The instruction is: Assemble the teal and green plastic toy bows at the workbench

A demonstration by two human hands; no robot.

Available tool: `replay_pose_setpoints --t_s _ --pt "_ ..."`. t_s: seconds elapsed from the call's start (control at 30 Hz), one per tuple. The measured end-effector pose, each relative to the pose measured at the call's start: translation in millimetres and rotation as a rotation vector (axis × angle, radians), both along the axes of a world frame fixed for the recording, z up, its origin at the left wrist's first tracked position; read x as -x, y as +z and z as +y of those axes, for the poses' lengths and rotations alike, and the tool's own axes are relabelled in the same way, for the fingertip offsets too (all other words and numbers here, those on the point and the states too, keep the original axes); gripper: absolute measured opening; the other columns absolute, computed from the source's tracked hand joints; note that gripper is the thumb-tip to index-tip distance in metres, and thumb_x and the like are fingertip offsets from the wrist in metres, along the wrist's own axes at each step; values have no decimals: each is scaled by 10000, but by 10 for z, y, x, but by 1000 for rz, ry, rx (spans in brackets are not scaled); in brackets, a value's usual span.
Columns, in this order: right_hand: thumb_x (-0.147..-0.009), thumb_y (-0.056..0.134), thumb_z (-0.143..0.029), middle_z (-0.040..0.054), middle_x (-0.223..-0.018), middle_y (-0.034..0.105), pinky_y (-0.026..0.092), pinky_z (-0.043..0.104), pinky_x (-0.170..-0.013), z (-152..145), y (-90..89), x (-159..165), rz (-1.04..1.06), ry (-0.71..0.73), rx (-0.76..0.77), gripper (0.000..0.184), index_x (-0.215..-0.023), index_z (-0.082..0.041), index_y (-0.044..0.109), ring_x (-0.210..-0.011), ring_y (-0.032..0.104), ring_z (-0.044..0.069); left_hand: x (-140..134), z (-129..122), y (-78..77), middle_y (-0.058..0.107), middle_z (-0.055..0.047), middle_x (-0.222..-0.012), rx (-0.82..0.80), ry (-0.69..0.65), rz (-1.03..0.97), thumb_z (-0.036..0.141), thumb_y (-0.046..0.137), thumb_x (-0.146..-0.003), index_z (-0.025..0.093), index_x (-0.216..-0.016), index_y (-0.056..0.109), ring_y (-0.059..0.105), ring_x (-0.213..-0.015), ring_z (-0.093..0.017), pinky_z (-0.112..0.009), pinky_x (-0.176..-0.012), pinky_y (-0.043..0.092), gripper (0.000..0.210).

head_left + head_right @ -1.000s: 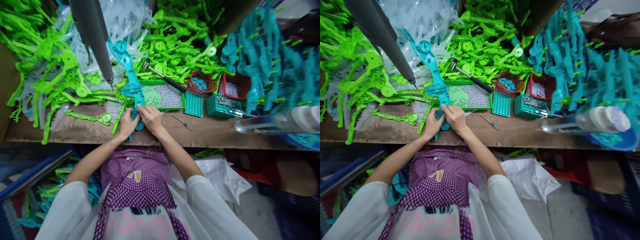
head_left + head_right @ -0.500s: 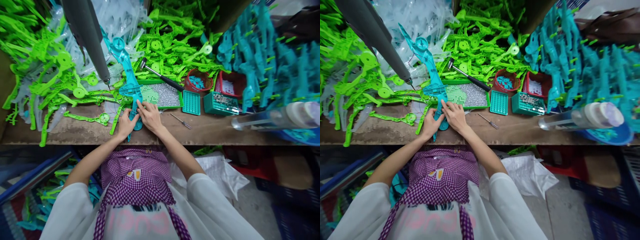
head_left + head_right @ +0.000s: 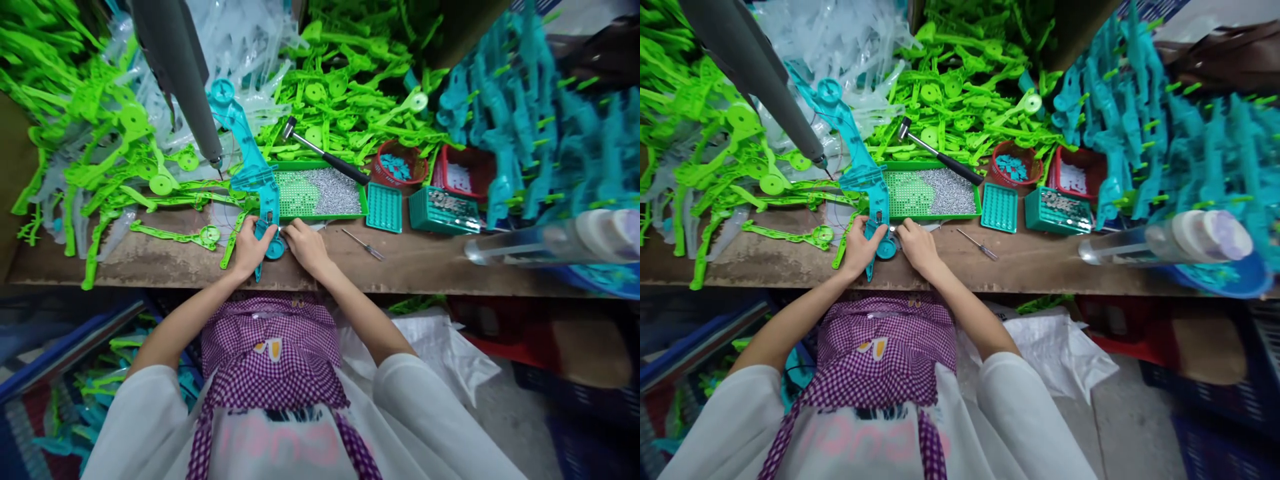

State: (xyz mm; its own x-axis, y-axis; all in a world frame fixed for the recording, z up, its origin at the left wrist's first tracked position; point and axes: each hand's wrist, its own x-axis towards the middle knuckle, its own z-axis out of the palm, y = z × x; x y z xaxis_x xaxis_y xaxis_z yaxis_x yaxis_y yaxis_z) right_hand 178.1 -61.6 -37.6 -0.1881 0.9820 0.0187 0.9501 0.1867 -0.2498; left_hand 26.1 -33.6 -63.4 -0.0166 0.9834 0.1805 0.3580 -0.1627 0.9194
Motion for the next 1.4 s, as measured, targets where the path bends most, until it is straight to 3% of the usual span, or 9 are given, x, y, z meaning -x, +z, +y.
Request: replay_pose_setpoints --t_s 0.2,0.4,0.57,0.73,0.87,1.07,1.23,1.4 --pt "-1002 345 -200 125 -1088 639 378 317 -772 -17 47 -39 -56 135 -6 319 -1124 -146 635 -918 569 213 -1 6 7 592 13 -755 5 -23 22 381 711 -793 208 -915 533 584 -697 -157 -302 -689 455 277" --pt "-995 404 -283 108 -1025 637 378 304 -664 76 42 -58 15 79 27 279 -1061 -156 644 -867 591 208 8 1 8 592 11 -753 2 -24 28 420 689 -800 207 -907 528 583 -705 -159 -297 -688 449 288" --pt "-996 402 -284 104 -968 643 461 329 -752 6 -46 -132 198 21 -176 271 -1000 -160 642 -842 599 203 10 -7 24 603 5 -770 -28 -3 32 400 702 -799 208 -916 534 583 -701 -160 -303 -688 451 281" --pt "-983 455 -308 76 -1045 637 508 323 -811 88 95 -33 435 -15 -387 221 -1022 -211 650 -949 617 179 5 -7 37 613 -3 -790 -43 -33 65 381 703 -814 212 -914 536 584 -720 -158 -297 -690 449 258" --pt "-958 496 -251 76 -977 654 473 283 -722 264 286 77 258 90 -266 185 -962 -192 672 -892 631 181 9 -11 48 595 8 -756 -46 -41 95 396 682 -837 205 -924 534 566 -678 -154 -290 -648 428 257" --pt "-950 469 -244 98 -983 674 307 305 -540 289 465 71 -65 139 -161 207 -971 -163 658 -732 599 182 7 -7 29 598 -1 -737 -71 -86 126 404 679 -836 207 -892 539 560 -648 -159 -290 -605 398 248" --pt "-980 411 -225 91 -879 665 380 301 -604 148 341 46 -56 171 -236 262 -920 -168 661 -703 576 166 3 -25 12 562 22 -653 -41 -102 131 387 679 -831 214 -924 550 543 -585 -155 -291 -587 400 235" --pt "-980 441 -292 81 -919 675 464 275 -656 98 147 46 189 75 -320 250 -950 -177 661 -792 625 162 -3 -42 5 623 -1 -719 -44 -118 131 350 678 -826 210 -944 567 590 -635 -167 -299 -629 444 214"
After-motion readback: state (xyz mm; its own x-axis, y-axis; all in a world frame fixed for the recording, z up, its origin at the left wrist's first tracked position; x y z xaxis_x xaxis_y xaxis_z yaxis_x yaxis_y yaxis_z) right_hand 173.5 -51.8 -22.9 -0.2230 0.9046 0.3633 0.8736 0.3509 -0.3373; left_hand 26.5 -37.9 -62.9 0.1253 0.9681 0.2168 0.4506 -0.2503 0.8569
